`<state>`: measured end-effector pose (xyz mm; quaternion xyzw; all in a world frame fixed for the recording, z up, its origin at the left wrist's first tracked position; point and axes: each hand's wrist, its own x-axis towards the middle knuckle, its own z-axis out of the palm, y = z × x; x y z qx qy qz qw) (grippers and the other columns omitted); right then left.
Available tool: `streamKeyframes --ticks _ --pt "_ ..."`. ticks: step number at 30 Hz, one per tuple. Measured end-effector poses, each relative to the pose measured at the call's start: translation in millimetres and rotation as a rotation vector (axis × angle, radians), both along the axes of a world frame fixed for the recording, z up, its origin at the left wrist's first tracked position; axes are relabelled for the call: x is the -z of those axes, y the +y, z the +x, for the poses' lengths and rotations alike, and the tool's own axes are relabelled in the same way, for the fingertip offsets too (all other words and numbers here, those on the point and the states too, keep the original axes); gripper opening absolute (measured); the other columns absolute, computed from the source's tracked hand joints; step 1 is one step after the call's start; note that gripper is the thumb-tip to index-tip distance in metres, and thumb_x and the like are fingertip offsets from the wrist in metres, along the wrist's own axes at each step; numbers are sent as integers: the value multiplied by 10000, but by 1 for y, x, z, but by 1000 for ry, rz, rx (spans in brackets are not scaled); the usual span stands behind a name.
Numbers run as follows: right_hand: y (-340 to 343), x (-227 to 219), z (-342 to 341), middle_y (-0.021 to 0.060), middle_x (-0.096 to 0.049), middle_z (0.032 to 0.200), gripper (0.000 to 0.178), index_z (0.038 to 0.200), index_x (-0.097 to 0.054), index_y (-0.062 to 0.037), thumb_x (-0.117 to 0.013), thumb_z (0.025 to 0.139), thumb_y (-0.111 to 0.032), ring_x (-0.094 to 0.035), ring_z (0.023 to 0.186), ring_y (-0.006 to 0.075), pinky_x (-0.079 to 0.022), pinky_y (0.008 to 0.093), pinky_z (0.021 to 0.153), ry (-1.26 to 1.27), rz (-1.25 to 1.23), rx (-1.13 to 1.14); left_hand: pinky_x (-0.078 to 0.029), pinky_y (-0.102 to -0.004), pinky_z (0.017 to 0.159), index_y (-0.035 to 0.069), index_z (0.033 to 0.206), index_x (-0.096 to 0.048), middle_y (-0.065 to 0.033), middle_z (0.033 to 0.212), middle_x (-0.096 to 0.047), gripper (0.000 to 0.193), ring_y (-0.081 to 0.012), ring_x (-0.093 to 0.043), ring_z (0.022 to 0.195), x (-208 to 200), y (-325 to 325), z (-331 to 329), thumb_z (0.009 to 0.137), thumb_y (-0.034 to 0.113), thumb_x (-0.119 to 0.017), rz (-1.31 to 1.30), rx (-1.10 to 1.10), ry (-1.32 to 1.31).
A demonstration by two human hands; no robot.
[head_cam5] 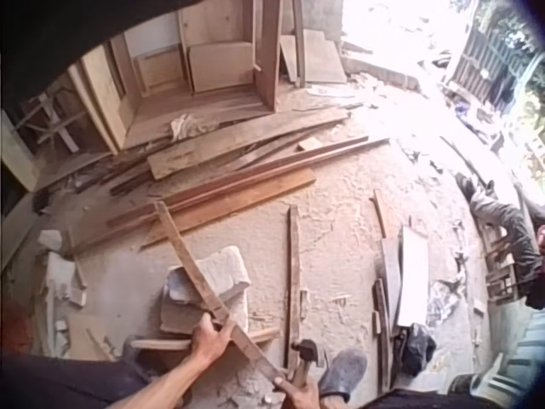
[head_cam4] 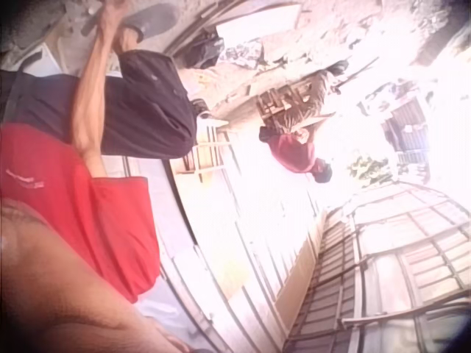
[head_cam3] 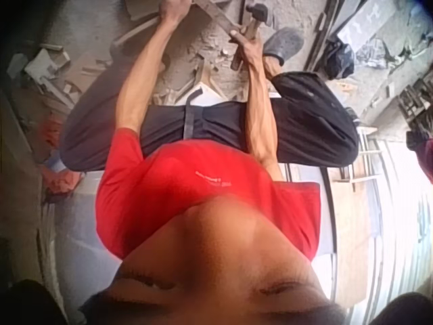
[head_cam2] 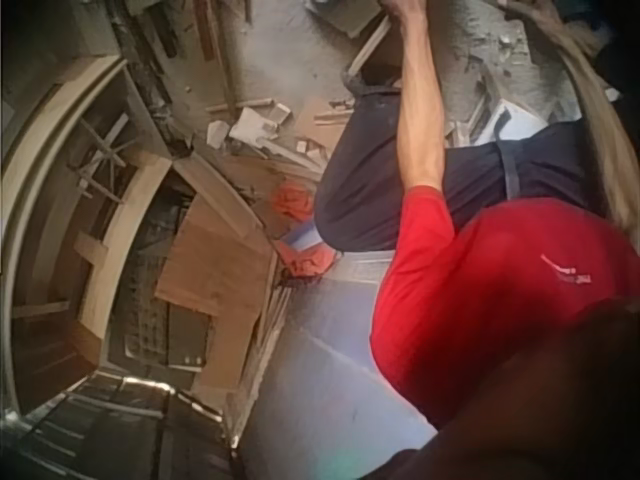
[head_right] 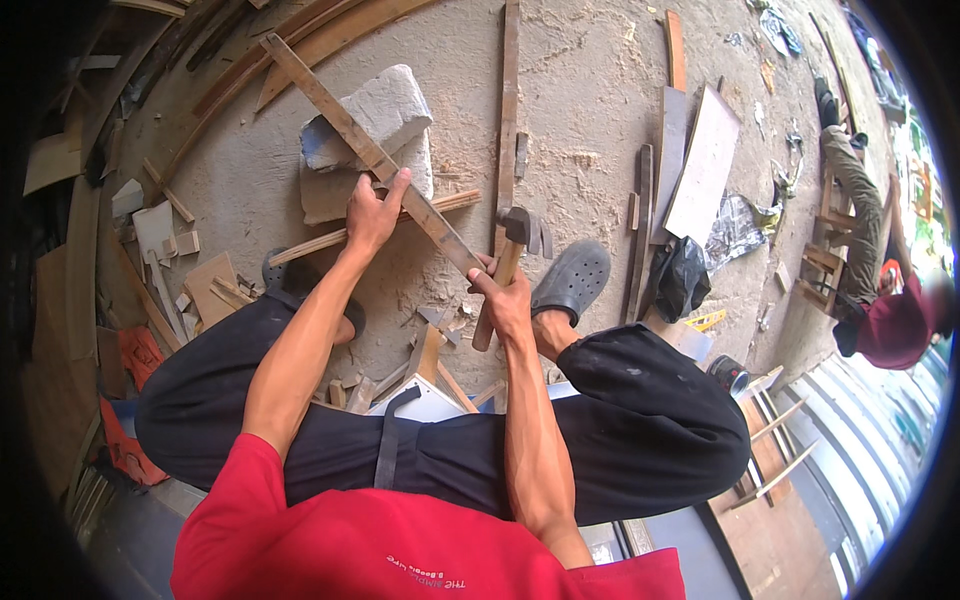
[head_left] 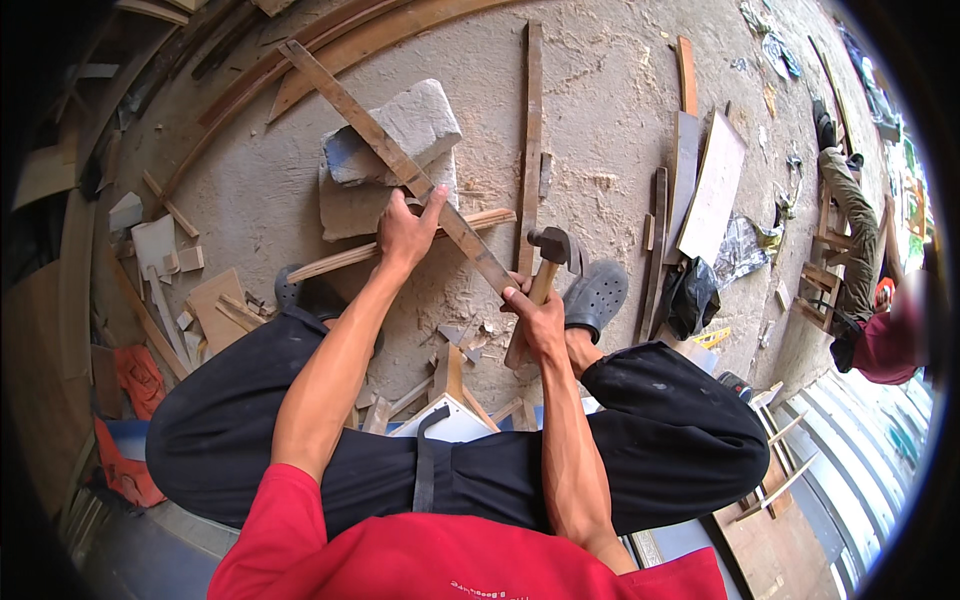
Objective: The person sits on the floor and assembles a wooden frame by positioning a long wooden strip across two shorter pieces. They use a hammer to drive nails into the wood to secure the pieces together.
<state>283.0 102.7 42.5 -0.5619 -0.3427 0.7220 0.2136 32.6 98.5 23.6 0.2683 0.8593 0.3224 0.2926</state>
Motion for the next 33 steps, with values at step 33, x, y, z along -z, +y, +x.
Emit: streamKeyframes --ticks 33 --pt "9 0 4 172 -644 1166 287 986 -567 50 -749 836 -114 -646 827 187 -573 330 721 -56 -46 -32 -170 -544 1136 110 773 -754 6 1035 -699 319 -254 -495 1253 -9 39 -10 890 390 -657 262 468 645"
